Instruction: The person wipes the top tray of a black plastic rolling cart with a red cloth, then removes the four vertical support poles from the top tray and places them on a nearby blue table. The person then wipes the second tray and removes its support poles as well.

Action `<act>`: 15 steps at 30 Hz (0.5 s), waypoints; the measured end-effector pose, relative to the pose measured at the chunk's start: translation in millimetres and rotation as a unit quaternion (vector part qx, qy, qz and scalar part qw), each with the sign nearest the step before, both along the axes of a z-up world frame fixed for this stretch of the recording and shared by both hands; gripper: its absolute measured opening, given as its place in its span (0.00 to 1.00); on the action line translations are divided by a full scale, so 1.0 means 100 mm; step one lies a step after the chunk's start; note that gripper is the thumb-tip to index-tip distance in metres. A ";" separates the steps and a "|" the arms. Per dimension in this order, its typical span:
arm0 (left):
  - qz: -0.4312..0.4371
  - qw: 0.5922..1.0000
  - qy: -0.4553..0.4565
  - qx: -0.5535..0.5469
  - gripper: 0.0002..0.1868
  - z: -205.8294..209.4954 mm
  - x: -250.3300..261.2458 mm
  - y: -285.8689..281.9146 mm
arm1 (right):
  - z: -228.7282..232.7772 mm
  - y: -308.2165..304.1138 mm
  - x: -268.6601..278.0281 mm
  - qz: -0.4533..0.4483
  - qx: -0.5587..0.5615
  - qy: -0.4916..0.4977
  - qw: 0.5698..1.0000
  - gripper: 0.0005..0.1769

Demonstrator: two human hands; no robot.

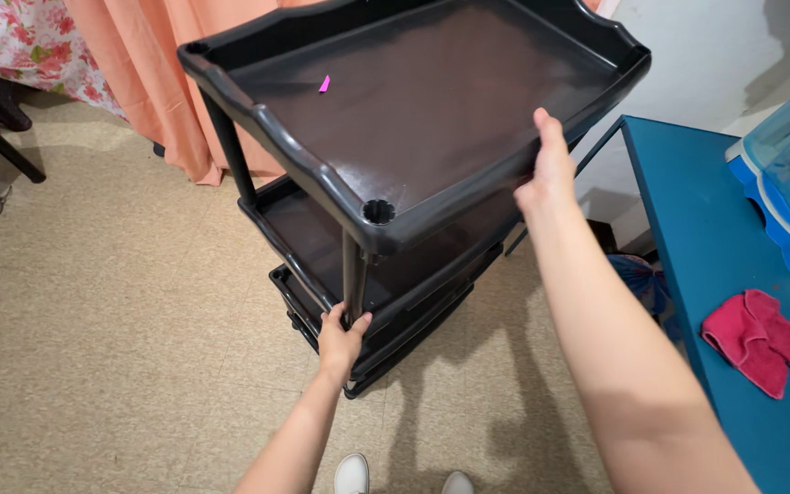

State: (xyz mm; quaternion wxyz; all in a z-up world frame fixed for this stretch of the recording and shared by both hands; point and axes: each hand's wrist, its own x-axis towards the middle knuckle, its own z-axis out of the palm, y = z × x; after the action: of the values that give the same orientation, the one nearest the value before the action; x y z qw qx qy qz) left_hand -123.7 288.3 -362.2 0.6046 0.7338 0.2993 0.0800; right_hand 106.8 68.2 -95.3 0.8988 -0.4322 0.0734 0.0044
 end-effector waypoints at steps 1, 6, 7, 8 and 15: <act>0.002 1.000 -0.011 0.017 0.29 -0.09 0.01 -0.01 | 0.02 0.00 0.00 -0.022 -0.008 0.010 1.000 0.25; 0.073 0.996 0.018 0.045 0.34 -0.42 0.27 0.25 | -0.03 0.11 -0.09 -0.112 -0.037 -0.004 0.993 0.18; 0.085 0.994 -0.007 0.063 0.35 -0.47 0.31 0.40 | -0.08 0.15 -0.13 -0.118 -0.035 -0.019 0.992 0.18; 0.095 0.992 -0.032 0.081 0.36 -0.52 0.35 0.55 | -0.12 0.20 -0.19 -0.126 -0.034 -0.034 0.991 0.18; 0.061 0.991 -0.055 0.104 0.24 -0.43 0.49 1.32 | -0.31 0.65 -0.53 -0.144 0.004 -0.089 0.986 0.20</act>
State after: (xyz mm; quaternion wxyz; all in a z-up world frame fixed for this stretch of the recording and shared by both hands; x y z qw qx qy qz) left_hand -75.0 420.7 -405.0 0.5344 0.7675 0.2999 0.1882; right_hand 53.5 133.6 -126.1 0.8946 -0.4124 0.0543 -0.1635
